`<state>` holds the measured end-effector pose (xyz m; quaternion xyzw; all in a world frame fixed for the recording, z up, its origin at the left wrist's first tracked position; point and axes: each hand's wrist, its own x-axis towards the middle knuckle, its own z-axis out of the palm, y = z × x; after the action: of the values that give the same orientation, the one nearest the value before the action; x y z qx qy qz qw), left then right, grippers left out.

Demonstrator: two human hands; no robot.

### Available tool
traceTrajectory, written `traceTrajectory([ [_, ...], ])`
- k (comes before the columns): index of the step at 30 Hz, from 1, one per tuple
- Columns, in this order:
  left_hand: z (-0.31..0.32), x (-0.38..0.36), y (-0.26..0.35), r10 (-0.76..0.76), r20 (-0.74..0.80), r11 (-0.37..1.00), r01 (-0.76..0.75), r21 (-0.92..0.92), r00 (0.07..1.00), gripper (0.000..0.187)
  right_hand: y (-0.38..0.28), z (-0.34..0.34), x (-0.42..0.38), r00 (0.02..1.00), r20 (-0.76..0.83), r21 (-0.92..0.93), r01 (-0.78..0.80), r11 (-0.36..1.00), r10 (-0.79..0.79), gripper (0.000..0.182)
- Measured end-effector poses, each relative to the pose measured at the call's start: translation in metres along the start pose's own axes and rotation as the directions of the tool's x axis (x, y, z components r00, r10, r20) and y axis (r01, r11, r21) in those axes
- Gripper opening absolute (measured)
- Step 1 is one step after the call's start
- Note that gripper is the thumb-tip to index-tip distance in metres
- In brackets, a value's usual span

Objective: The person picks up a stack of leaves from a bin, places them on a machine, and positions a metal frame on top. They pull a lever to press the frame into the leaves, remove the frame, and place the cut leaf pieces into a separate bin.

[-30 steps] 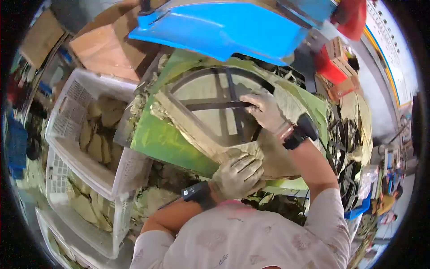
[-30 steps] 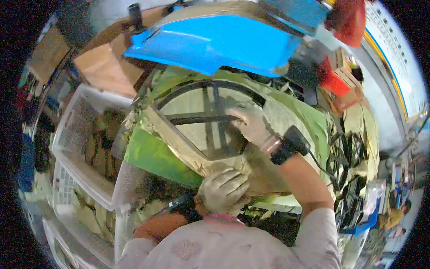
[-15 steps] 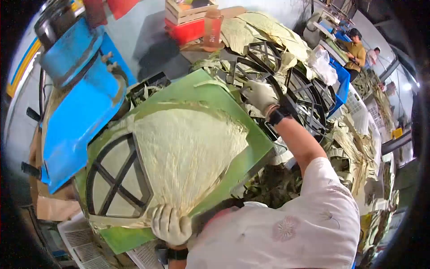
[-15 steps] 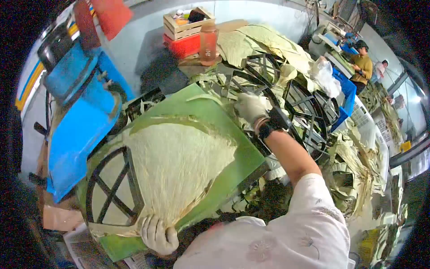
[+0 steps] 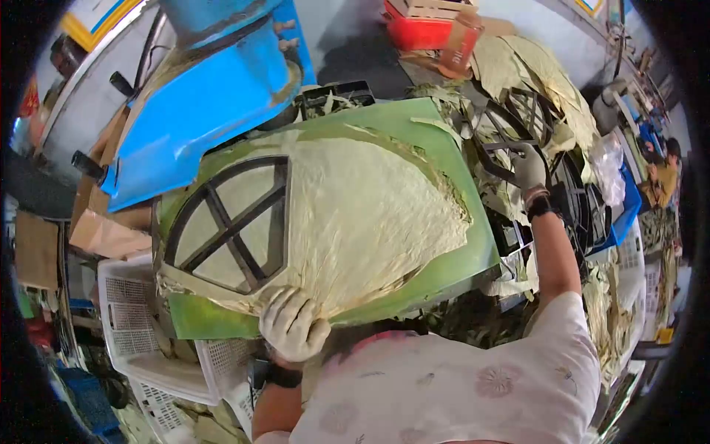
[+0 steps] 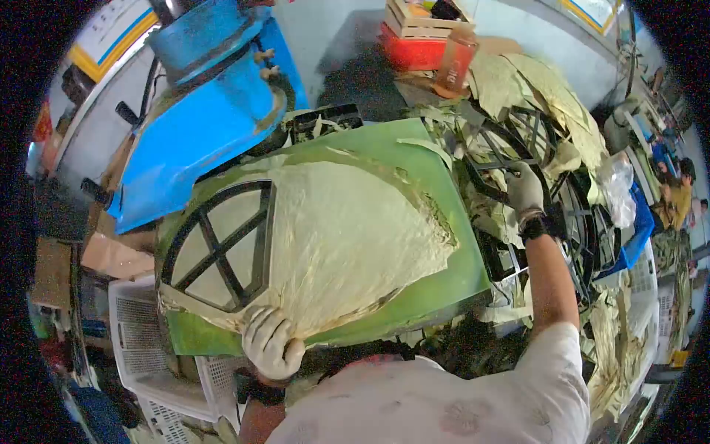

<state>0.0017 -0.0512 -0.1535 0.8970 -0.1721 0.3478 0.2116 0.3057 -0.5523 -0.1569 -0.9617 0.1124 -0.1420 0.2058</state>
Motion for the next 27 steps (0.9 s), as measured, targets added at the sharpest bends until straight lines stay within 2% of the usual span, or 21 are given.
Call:
traceTrajectory([
  [2,-0.003,0.001,0.0,0.022,-0.005,0.999,-0.022,-0.027,1.0,0.022,-0.021,-0.017,-0.017,0.985,-0.066,0.038,0.161,0.986,-0.158,0.033],
  [5,-0.001,-0.002,-0.003,0.029,-0.018,0.999,-0.029,-0.02,0.999,0.025,-0.075,-0.042,-0.059,0.949,-0.1,0.33,0.315,0.89,-0.299,0.032],
  [7,-0.002,-0.002,-0.004,0.044,-0.023,0.999,-0.044,-0.027,0.999,0.026,-0.123,-0.051,-0.101,0.924,-0.053,0.453,0.361,0.815,-0.379,0.034],
  [8,-0.003,-0.001,-0.003,0.047,-0.025,0.999,-0.048,-0.025,0.999,0.024,-0.148,-0.054,-0.121,0.866,-0.077,0.372,0.484,0.792,-0.494,0.033],
  [10,-0.004,-0.001,-0.002,0.052,-0.022,0.999,-0.052,-0.008,0.998,0.025,-0.191,-0.049,-0.159,0.883,0.076,0.38,0.405,0.832,-0.464,0.027],
  [11,-0.004,-0.001,-0.002,0.06,-0.018,0.998,-0.06,-0.01,0.998,0.025,-0.208,-0.047,-0.174,0.86,0.108,0.294,0.452,0.842,-0.499,0.033],
  [16,-0.007,-0.003,-0.005,0.047,-0.006,0.998,-0.047,-0.046,0.999,0.026,-0.256,-0.017,-0.219,0.818,0.153,0.14,0.537,0.832,-0.554,0.03],
  [19,-0.007,-0.005,-0.006,0.061,-0.005,0.996,-0.061,-0.069,0.998,0.025,-0.263,-0.009,-0.224,0.816,0.133,0.185,0.537,0.823,-0.562,0.031],
  [23,-0.008,-0.003,-0.008,0.075,-0.006,0.994,-0.075,-0.076,0.997,0.025,-0.267,-0.004,-0.219,0.826,0.242,0.181,0.478,0.86,-0.51,0.031],
  [25,-0.006,-0.002,-0.007,0.101,0.005,0.99,-0.1,-0.1,0.995,0.025,-0.263,0.004,-0.218,0.843,0.225,0.206,0.449,0.87,-0.488,0.032],
  [27,-0.005,-0.001,-0.008,0.109,0.014,0.992,-0.107,-0.063,0.994,0.028,-0.266,0.004,-0.221,0.799,0.141,0.3,0.528,0.795,-0.584,0.033],
])
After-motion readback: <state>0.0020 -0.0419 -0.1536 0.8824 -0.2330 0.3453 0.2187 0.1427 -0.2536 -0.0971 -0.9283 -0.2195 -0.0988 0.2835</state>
